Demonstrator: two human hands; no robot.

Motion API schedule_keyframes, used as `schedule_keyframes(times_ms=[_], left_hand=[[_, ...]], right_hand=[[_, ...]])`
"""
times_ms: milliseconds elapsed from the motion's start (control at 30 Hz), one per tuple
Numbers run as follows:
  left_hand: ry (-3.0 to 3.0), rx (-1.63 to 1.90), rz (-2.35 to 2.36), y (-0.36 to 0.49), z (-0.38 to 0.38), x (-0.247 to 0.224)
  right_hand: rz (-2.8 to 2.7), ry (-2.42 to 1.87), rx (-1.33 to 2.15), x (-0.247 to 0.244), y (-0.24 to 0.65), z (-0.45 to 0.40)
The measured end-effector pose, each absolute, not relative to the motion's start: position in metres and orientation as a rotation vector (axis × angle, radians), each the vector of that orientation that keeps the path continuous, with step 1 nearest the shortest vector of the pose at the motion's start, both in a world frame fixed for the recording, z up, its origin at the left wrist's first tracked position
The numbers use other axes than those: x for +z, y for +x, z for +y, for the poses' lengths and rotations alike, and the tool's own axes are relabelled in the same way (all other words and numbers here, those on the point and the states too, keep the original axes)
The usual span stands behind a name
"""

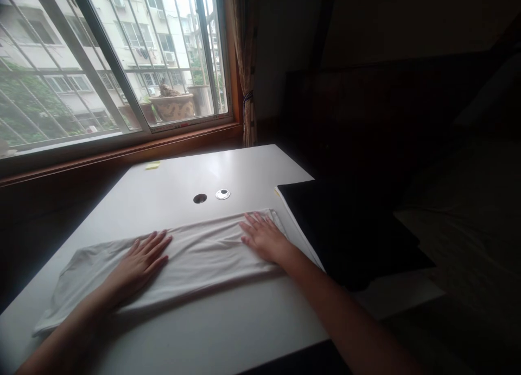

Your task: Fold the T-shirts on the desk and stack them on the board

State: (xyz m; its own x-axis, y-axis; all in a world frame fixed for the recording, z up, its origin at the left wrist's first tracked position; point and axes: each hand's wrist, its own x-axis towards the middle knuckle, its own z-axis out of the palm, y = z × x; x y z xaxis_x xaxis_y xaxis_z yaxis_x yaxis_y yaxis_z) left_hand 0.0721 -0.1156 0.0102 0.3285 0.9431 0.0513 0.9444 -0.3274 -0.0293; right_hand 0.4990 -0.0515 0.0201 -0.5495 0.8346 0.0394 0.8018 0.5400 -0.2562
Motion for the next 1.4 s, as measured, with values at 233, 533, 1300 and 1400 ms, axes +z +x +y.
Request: schedule_keyframes(times_ms=[233, 533, 1300, 1400], left_hand=[[-2.380, 0.056, -1.993, 0.049, -0.103, 0.015], [-2.287, 0.050, -2.075, 0.039, -0.102, 0.013], [-2.304, 0.011, -2.086, 0.039, -0.104, 0.016], [-2.308, 0.013, -2.087, 0.038, -0.104, 0.015]], right_hand=[[-2.609, -1.393, 0.252, 0.011, 0.499, 0.001], [-2.101, -1.742, 0.084, 0.023, 0.531, 0.030], [-1.777, -1.922, 0.476, 0.034, 0.509, 0.057], [-1.766, -1.831, 0.459, 0.034, 0.505, 0.054]])
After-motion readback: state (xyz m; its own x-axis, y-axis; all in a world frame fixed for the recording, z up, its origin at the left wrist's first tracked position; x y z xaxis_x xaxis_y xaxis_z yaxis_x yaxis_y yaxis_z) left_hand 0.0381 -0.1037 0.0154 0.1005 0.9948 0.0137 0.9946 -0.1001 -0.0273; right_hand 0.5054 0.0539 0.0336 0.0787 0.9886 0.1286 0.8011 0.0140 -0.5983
